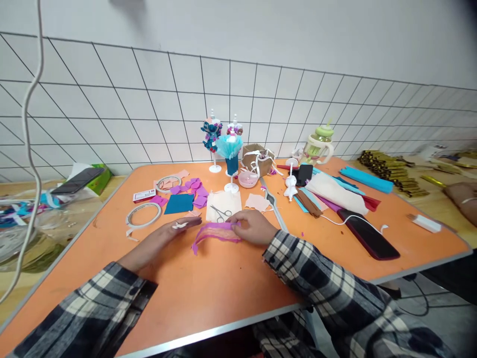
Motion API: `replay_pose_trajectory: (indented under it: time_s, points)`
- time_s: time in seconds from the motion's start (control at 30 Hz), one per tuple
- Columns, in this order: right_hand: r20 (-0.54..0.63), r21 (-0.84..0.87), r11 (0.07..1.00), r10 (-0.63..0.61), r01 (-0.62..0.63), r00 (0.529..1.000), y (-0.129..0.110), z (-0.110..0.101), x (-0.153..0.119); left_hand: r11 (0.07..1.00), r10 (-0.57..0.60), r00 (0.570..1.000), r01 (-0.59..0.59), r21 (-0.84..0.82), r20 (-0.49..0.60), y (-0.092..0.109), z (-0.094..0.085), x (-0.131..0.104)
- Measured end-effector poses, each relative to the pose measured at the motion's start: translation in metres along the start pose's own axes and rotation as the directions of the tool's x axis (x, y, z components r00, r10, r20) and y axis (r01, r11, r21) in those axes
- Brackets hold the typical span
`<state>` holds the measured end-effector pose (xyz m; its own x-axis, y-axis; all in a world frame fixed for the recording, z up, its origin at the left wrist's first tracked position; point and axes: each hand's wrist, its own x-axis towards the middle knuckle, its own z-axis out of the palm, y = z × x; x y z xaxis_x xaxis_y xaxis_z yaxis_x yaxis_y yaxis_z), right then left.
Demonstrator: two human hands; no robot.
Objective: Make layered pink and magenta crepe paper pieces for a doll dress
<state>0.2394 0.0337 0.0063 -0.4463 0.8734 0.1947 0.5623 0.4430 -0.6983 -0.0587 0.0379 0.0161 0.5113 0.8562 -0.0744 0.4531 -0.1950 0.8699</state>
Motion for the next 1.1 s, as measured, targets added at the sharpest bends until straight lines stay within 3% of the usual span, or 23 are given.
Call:
replay_pose_trajectory:
  time_s: [0.13, 0.27, 0.5, 0.7, 0.93, 1.03, 1.1]
  points:
    - [-0.033, 0.182, 0.978, 0.11, -0.102, 0.993, -0.002, -0.014, 0.024, 0.987, 0.013, 0.993, 0.006, -0.163, 0.12, 0.016, -0.017, 0.021]
    - [0.009, 0.357, 0.915, 0.197, -0.187, 0.98, 0.006, -0.012, 0.033, 0.976, -0.028, 0.991, 0.055, -0.212, 0.128, 0.028, -0.007, 0.04]
    - [0.047, 0.608, 0.75, 0.293, -0.26, 0.955, 0.026, 0.001, 0.025, 0.913, -0.143, 0.989, 0.115, -0.392, -0.044, 0.017, 0.014, 0.048]
    - [0.08, 0.705, 0.637, 0.366, -0.312, 0.927, 0.034, 0.009, 0.022, 0.888, -0.203, 0.961, 0.101, -0.448, -0.186, 0.013, 0.007, 0.044]
    - [0.005, 0.724, 0.628, 0.41, -0.285, 0.912, 0.043, 0.013, 0.025, 0.926, -0.177, 0.931, 0.047, -0.375, -0.32, -0.006, -0.001, 0.047]
    - [-0.003, 0.725, 0.635, 0.391, -0.267, 0.921, 0.044, 0.013, 0.024, 0.963, -0.13, 0.881, 0.003, -0.271, -0.455, -0.018, -0.009, 0.046]
    - [-0.009, 0.727, 0.64, 0.369, -0.247, 0.93, 0.043, 0.013, 0.024, 0.987, -0.081, 0.812, -0.014, -0.157, -0.578, -0.028, -0.018, 0.044]
